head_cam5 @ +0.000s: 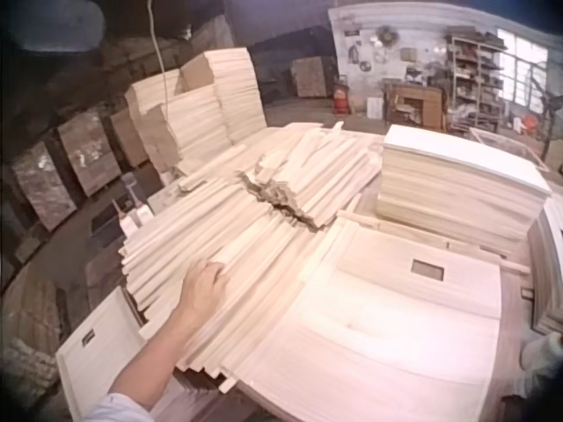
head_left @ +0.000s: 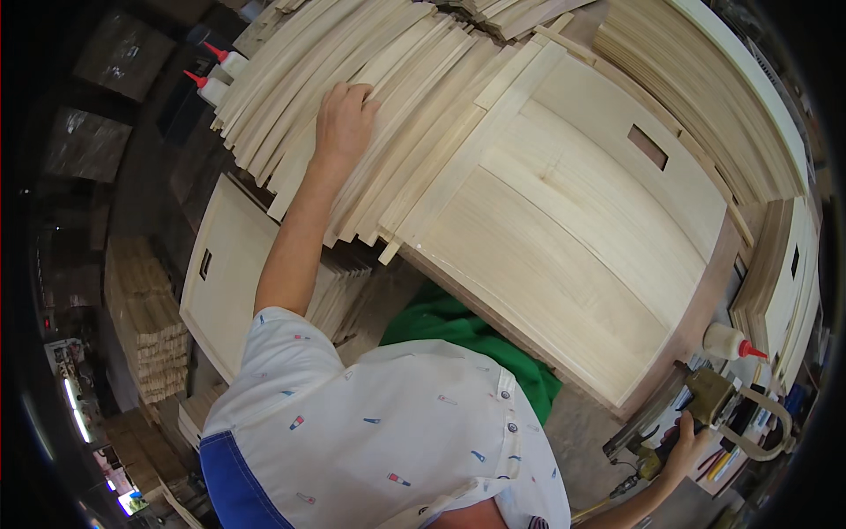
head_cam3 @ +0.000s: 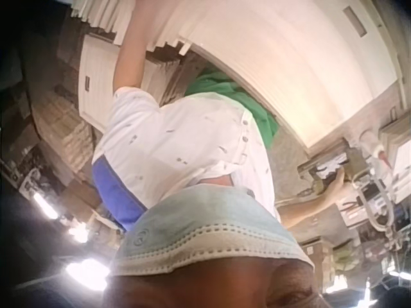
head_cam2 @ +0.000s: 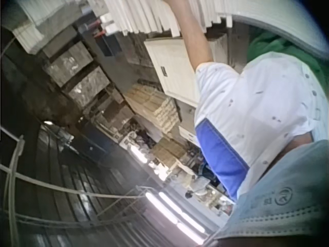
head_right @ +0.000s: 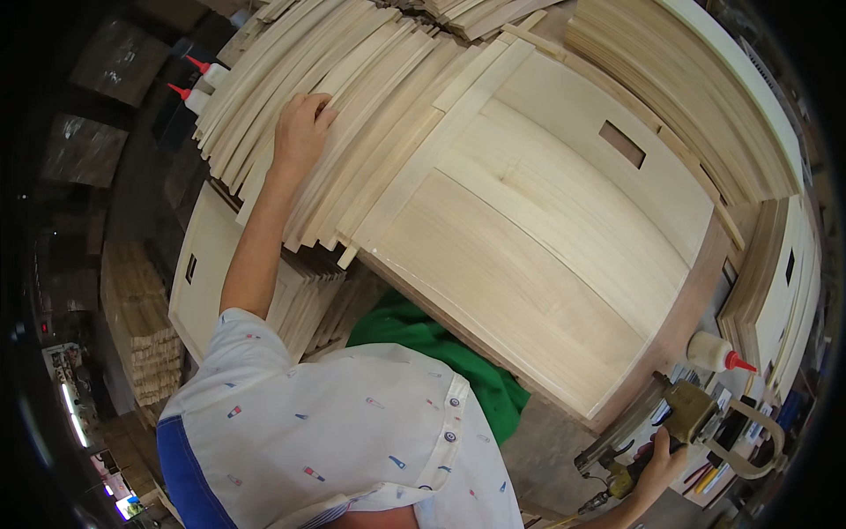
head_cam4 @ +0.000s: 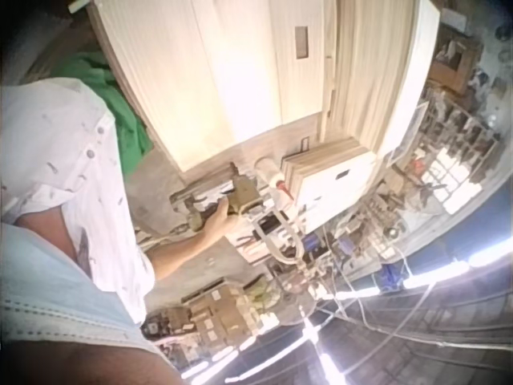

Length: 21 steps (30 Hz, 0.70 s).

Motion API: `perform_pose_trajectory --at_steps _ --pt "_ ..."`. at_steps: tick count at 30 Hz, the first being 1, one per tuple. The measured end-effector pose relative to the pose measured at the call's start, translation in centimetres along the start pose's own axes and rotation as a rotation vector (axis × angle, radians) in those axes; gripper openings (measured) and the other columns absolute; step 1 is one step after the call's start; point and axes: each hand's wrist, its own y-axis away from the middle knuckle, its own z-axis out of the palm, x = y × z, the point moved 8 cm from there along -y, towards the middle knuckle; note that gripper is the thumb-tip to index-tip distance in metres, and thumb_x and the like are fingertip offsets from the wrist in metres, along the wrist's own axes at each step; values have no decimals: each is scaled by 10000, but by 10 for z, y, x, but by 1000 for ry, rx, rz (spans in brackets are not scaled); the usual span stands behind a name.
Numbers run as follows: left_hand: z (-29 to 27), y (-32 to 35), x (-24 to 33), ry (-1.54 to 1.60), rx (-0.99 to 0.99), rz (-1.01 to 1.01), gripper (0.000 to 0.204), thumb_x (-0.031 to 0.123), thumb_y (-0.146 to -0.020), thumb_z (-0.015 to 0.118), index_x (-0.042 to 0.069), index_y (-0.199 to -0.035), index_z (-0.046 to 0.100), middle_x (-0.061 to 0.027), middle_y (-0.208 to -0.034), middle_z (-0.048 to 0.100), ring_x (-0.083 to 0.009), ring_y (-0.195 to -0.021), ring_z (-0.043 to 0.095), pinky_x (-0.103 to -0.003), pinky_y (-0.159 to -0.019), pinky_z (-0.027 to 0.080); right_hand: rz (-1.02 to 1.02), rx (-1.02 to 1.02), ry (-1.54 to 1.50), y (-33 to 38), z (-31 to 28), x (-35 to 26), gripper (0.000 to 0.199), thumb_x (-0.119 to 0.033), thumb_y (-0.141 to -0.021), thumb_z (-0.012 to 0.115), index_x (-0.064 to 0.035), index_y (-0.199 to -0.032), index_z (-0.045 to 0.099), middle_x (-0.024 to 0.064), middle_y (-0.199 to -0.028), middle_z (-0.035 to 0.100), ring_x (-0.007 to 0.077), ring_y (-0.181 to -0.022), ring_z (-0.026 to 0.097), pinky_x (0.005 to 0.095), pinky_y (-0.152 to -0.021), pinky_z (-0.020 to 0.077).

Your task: Assembling wooden panels by applying glue and using a nail gun to secure wooden strips.

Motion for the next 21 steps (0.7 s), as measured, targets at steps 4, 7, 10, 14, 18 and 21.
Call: perform_pose_trajectory --at_steps 4,7,10,14,18,21 --pt "-7 -11 -3 19 -62 23 213 155 -828 643 -4 -965 679 -194 -915 644 -360 -888 617 -439 -821 483 -19 1 5 1 1 1 232 -186 -867 638 26 -889 547 82 -700 563 142 -472 531 276 -426 420" --pt "-12 -22 -5 -11 -80 -11 195 144 -848 596 -6 -939 682 -204 -915 652 -361 -898 629 -434 -814 493 -20 5 -34 1 3 2 232 -188 -877 627 16 -941 539 74 -718 558 134 -485 524 271 -433 419" --pt "-34 -21 -2 29 -20 -15 215 135 -860 564 -15 -977 665 -206 -932 653 -374 -868 631 -419 -805 499 -8 -34 -60 -3 4 7 237 -192 -885 618 7 -981 531 68 -731 554 128 -494 518 268 -437 416" --pt "-41 -24 22 283 -49 29 233 153 -887 567 -22 -1024 636 -165 -882 655 -290 -813 651 -375 -769 505 38 -8 -83 -1 -2 9 234 -197 -888 618 7 -967 536 61 -711 543 123 -499 515 266 -446 413" --pt "-5 -10 63 819 -511 -351 206 154 -923 566 -8 -1043 608 -62 -864 621 -127 -837 617 -289 -761 489 48 47 -10 7 -6 0 215 -195 -888 620 0 -947 549 44 -693 537 116 -514 511 263 -471 412" --pt "18 -12 123 884 -741 -213 180 137 -926 569 1 -1037 610 -29 -876 605 -89 -856 598 -262 -766 478 5 53 -13 7 0 -5 221 -222 -886 631 -11 -905 566 30 -670 543 108 -507 513 273 -453 393"
